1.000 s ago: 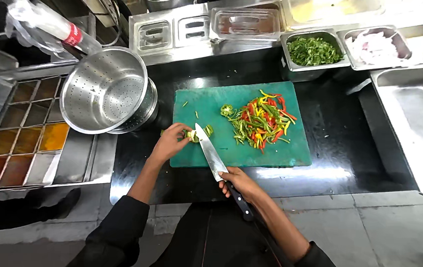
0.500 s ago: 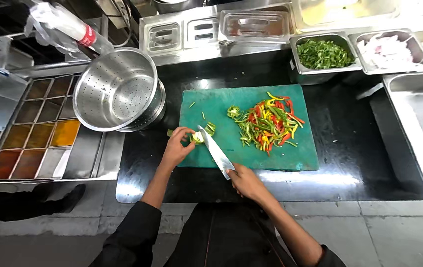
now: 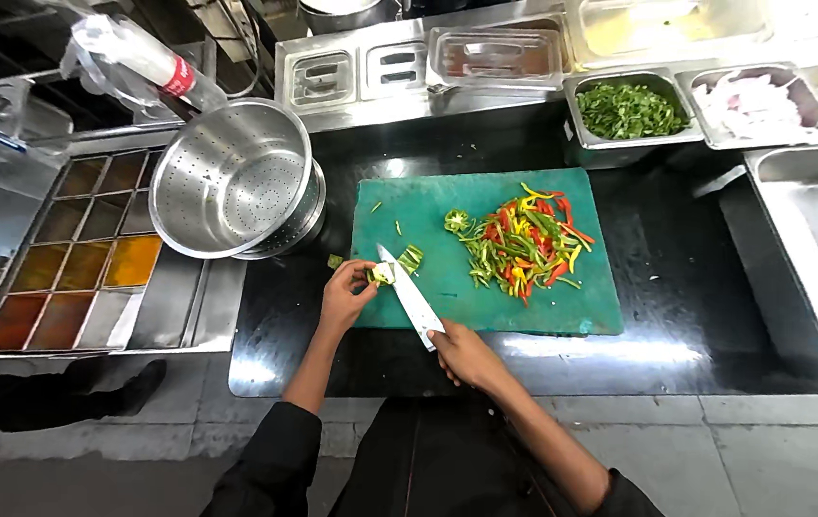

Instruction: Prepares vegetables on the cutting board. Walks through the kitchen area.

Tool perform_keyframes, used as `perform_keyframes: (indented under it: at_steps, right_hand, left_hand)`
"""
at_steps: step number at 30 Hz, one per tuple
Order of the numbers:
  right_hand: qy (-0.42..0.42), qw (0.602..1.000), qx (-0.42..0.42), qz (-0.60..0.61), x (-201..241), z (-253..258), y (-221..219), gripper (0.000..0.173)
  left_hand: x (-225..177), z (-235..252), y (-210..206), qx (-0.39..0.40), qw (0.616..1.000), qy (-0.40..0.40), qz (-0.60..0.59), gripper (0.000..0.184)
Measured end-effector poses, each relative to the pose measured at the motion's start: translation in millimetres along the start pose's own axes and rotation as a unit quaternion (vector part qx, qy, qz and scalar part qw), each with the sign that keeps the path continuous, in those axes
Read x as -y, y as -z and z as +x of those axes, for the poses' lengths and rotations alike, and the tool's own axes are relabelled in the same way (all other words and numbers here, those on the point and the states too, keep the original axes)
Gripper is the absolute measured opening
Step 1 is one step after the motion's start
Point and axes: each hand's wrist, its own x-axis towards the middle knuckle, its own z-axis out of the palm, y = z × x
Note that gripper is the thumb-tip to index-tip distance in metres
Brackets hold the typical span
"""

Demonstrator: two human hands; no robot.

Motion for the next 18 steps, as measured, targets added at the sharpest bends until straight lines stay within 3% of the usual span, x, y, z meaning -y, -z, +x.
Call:
perform_keyframes:
  at_steps: [3,11,18]
  right_hand:
    - [-0.016,0.999,-0.019,-0.046,-3,-5,-5,0.037]
    - [-0.004,0.990,-0.082,-0.114,42,13,-5,0.036]
    - [-0.006,0.999,0.038,0.014,10,-1,6,0.034]
  left_hand:
    - [1,-6,0,-0.010,1.000,0.007,-0.015,0.032]
    - [1,-5,0,-0.013,1.000,0.008,-0.014,0.034]
    - [-4,-8,3,-0.027,0.999,0.040,0.014,0.034]
